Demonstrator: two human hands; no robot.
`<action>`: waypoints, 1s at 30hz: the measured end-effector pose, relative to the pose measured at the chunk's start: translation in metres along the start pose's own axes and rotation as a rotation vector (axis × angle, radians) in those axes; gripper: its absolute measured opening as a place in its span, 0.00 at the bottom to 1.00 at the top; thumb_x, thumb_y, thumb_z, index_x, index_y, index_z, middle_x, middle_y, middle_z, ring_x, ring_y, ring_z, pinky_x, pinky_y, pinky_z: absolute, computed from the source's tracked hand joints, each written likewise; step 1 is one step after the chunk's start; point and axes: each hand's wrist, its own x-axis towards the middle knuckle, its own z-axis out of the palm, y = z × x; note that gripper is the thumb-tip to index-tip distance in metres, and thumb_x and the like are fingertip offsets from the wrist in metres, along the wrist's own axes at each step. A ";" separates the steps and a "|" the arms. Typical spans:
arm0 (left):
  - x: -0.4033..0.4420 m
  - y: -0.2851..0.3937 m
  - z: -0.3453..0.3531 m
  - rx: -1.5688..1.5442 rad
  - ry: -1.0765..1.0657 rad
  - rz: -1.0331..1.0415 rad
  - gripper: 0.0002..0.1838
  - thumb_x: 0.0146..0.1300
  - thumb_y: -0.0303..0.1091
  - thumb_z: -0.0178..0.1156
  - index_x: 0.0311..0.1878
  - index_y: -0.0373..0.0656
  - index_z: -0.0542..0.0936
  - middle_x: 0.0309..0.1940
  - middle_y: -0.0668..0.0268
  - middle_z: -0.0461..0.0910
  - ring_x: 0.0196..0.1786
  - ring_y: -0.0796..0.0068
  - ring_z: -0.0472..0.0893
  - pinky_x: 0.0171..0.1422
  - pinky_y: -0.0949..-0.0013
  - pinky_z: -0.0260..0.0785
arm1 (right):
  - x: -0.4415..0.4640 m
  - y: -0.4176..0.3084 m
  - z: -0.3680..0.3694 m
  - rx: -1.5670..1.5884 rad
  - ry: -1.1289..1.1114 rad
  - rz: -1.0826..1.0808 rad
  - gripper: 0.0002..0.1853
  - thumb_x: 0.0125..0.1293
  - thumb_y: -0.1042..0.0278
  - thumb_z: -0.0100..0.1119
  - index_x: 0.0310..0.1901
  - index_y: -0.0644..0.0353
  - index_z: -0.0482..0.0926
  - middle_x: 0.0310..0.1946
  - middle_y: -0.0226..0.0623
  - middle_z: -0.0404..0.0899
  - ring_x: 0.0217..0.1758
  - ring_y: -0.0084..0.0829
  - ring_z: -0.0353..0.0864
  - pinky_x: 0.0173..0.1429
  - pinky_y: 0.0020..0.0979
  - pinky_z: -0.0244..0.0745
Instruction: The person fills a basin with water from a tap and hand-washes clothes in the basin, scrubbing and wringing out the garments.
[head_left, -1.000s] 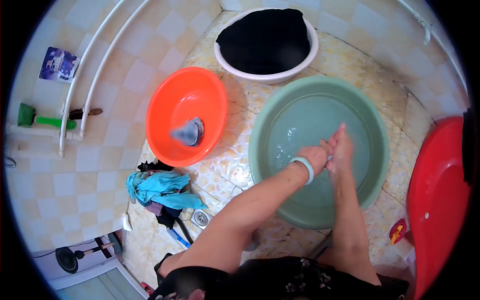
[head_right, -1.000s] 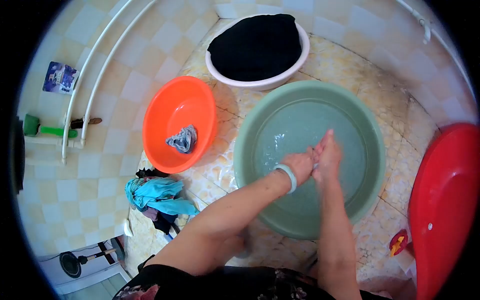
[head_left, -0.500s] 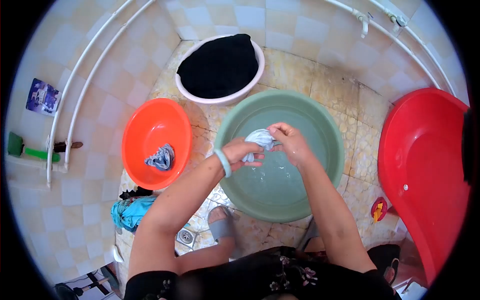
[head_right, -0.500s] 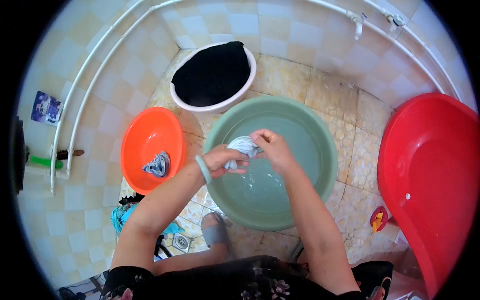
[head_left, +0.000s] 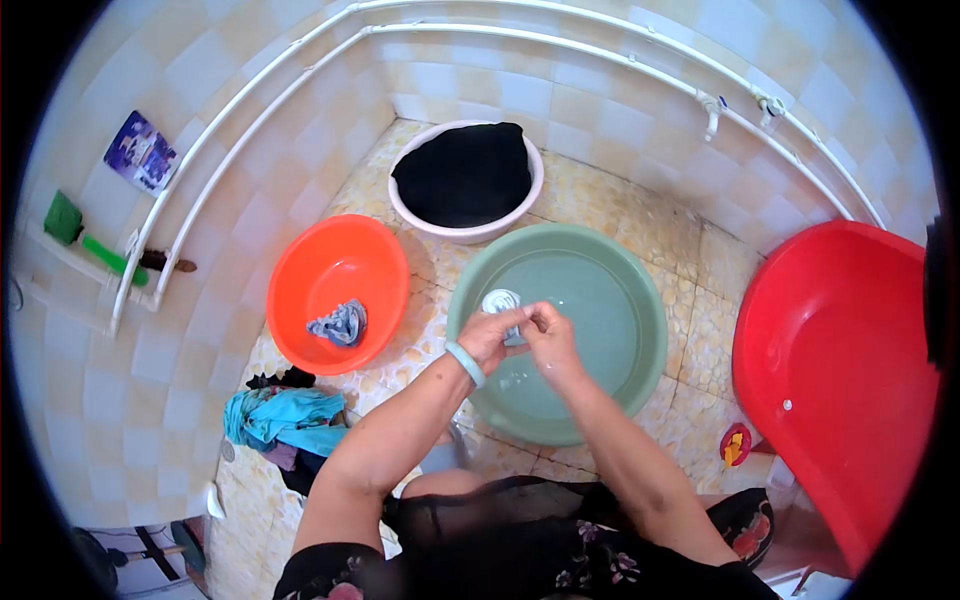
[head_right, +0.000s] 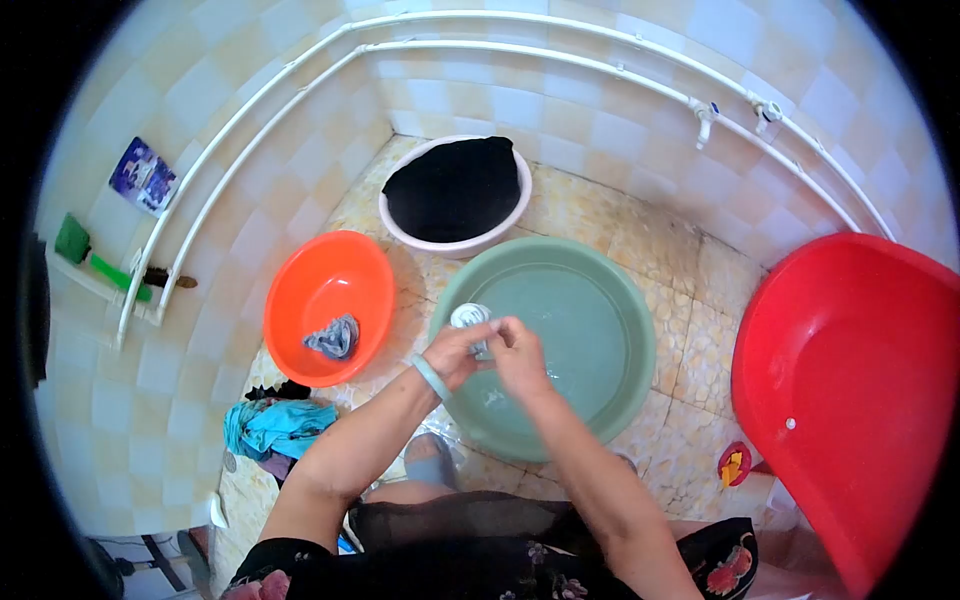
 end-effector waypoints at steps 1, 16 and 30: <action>-0.002 -0.002 -0.003 0.028 -0.014 0.008 0.15 0.60 0.34 0.65 0.49 0.46 0.76 0.45 0.67 0.79 0.51 0.69 0.78 0.55 0.54 0.72 | 0.004 0.011 -0.014 -0.117 -0.089 -0.023 0.07 0.66 0.76 0.53 0.45 0.64 0.75 0.36 0.31 0.79 0.38 0.18 0.75 0.43 0.23 0.73; -0.036 -0.031 -0.002 0.300 -0.400 -0.343 0.07 0.54 0.31 0.65 0.34 0.44 0.76 0.23 0.70 0.74 0.22 0.84 0.71 0.20 0.78 0.57 | -0.024 -0.053 -0.039 -1.304 -0.801 -0.664 0.32 0.51 0.67 0.64 0.59 0.60 0.67 0.38 0.44 0.74 0.40 0.46 0.79 0.43 0.41 0.75; 0.047 -0.068 -0.013 1.563 -0.027 0.199 0.23 0.53 0.30 0.60 0.52 0.34 0.69 0.42 0.47 0.81 0.45 0.47 0.82 0.46 0.55 0.74 | 0.016 0.031 -0.046 -1.246 -0.496 -0.241 0.12 0.52 0.74 0.62 0.36 0.65 0.71 0.27 0.51 0.81 0.33 0.55 0.80 0.35 0.45 0.75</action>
